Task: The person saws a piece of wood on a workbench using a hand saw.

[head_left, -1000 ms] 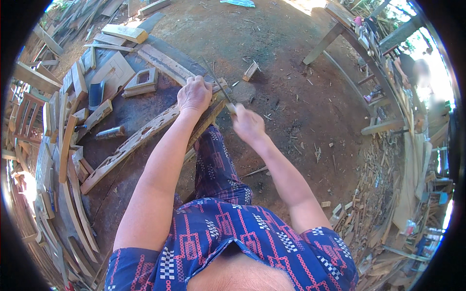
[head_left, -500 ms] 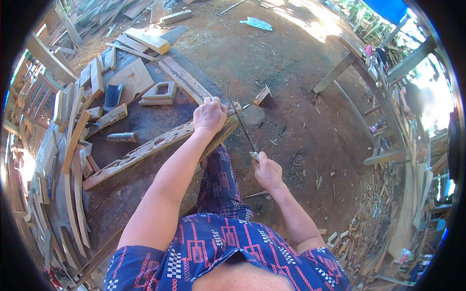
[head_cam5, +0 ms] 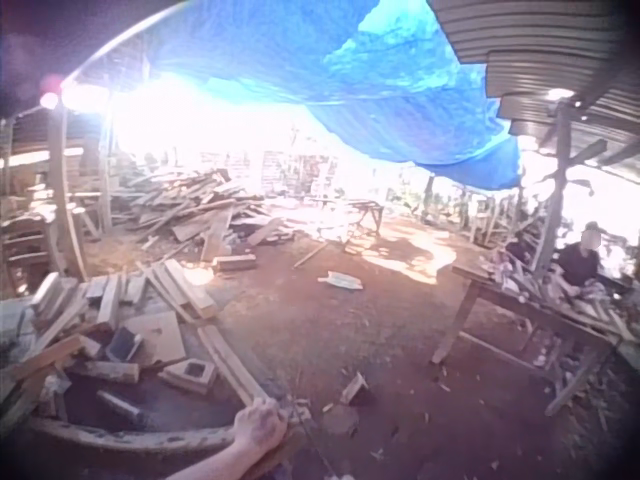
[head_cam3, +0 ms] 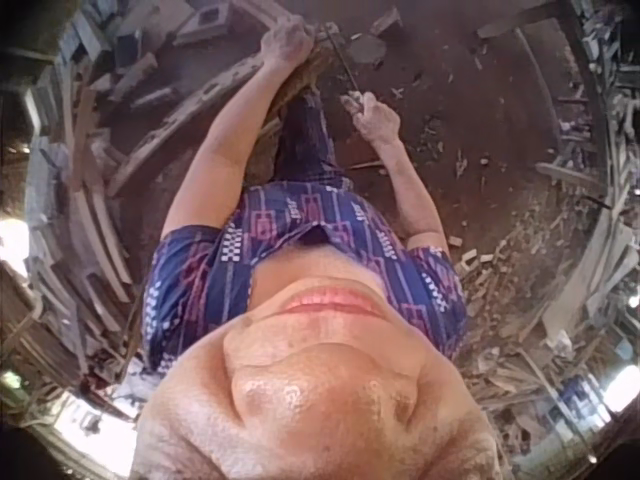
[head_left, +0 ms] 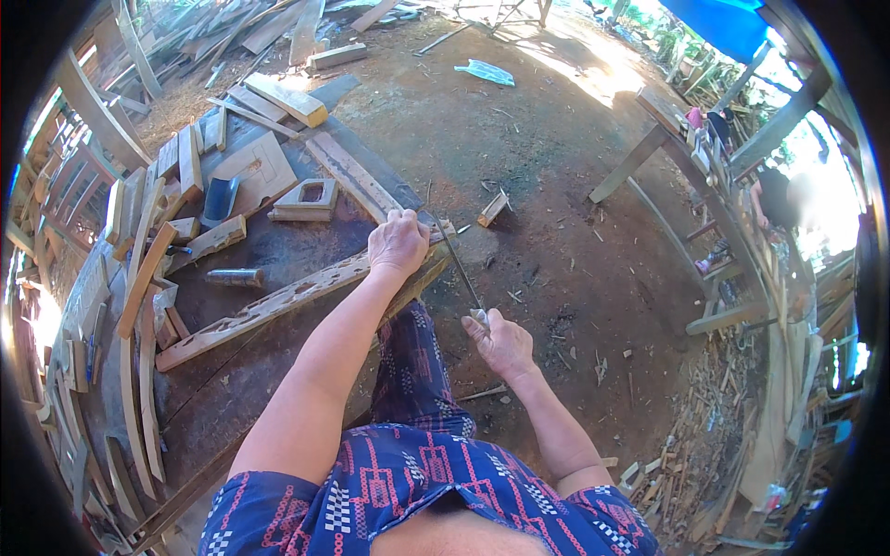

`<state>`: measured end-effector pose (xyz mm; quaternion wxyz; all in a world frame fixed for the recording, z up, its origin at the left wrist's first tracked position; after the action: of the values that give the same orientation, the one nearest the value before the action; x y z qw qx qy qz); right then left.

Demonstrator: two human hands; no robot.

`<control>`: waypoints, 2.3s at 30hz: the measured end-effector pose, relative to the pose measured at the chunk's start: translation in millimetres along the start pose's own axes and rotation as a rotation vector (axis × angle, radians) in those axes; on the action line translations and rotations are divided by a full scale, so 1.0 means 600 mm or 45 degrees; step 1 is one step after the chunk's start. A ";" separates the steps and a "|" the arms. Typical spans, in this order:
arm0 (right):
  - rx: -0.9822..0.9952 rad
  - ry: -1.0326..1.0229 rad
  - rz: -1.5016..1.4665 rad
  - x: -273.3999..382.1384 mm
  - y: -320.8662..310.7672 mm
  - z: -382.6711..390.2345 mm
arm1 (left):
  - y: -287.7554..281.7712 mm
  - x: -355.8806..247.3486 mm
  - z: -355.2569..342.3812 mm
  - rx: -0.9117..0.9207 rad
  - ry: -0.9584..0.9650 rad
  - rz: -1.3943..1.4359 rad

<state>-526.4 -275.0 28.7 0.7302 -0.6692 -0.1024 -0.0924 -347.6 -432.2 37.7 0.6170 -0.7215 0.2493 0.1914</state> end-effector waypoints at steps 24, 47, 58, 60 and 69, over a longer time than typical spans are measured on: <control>-0.021 0.107 -0.092 -0.021 0.012 0.000 | -0.002 0.000 0.000 -0.039 0.013 -0.038; 0.026 -0.024 0.124 -0.023 0.024 0.039 | -0.003 0.007 0.000 -0.018 -0.010 -0.030; -0.214 -0.109 0.028 0.019 0.028 -0.109 | 0.008 -0.001 -0.006 -0.039 0.049 -0.031; -0.185 -0.112 0.038 0.007 0.024 -0.050 | -0.004 0.002 -0.003 -0.054 0.027 -0.029; -0.090 -0.181 0.130 -0.001 0.030 -0.079 | 0.005 -0.002 0.005 0.024 -0.012 -0.005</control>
<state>-520.7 -320.4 7.5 0.7006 -0.7039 -0.1165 -0.0108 -350.2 -429.6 35.5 0.6253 -0.7152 0.2468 0.1913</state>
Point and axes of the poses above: each hand's wrist, its own z-axis away from the middle knuckle, its own y-axis out of the palm, x = y × z, the point moved 7 cm from there along -z, towards the middle knuckle, and after that the axes turned 9 degrees about z, right-handed, at the moved point
